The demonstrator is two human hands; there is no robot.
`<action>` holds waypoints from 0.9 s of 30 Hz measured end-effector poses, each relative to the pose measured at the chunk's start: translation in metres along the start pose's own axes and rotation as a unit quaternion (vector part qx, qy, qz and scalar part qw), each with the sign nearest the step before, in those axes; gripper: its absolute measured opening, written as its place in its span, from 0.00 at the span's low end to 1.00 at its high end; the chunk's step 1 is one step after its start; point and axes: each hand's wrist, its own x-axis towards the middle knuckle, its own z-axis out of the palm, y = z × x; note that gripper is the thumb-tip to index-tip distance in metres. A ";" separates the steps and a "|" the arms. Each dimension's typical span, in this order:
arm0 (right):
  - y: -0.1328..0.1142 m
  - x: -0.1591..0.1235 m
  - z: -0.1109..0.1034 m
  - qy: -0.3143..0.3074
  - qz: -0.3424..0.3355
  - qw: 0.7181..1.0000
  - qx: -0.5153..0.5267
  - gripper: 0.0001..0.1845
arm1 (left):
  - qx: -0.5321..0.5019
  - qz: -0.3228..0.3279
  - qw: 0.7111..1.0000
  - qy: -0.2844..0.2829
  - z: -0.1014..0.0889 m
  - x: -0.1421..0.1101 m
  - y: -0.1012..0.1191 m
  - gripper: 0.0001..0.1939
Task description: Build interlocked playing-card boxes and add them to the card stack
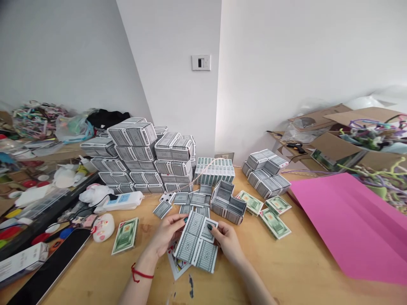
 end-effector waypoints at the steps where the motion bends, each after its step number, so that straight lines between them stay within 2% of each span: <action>1: -0.001 0.000 -0.001 0.012 -0.015 1.000 -0.007 0.26 | 0.006 -0.008 1.000 -0.020 0.000 -0.002 0.001 0.16; 4: -0.004 -0.001 -0.004 0.046 -0.056 0.996 -0.049 0.26 | 0.043 -0.024 0.995 -0.092 0.000 -0.006 0.005 0.16; 6: -0.007 -0.001 -0.007 0.065 -0.081 0.991 -0.081 0.27 | 0.067 -0.029 0.991 -0.113 0.002 -0.006 0.005 0.15; 9: -0.009 0.001 -0.012 0.065 -0.101 0.987 -0.105 0.26 | 0.086 -0.025 0.991 -0.102 0.003 -0.004 0.002 0.14; 14: -0.001 0.003 -0.014 0.014 -0.031 0.997 -0.062 0.23 | 0.087 -0.010 0.992 -0.097 0.004 -0.003 0.001 0.14; 20: 0.001 0.005 -0.016 0.020 -0.013 0.999 -0.025 0.23 | 0.080 0.001 0.992 -0.103 0.005 -0.004 0.002 0.15; 27: 0.000 0.004 -0.014 0.014 -0.014 0.999 -0.035 0.24 | 0.082 0.026 0.989 -0.119 0.009 -0.001 -0.005 0.16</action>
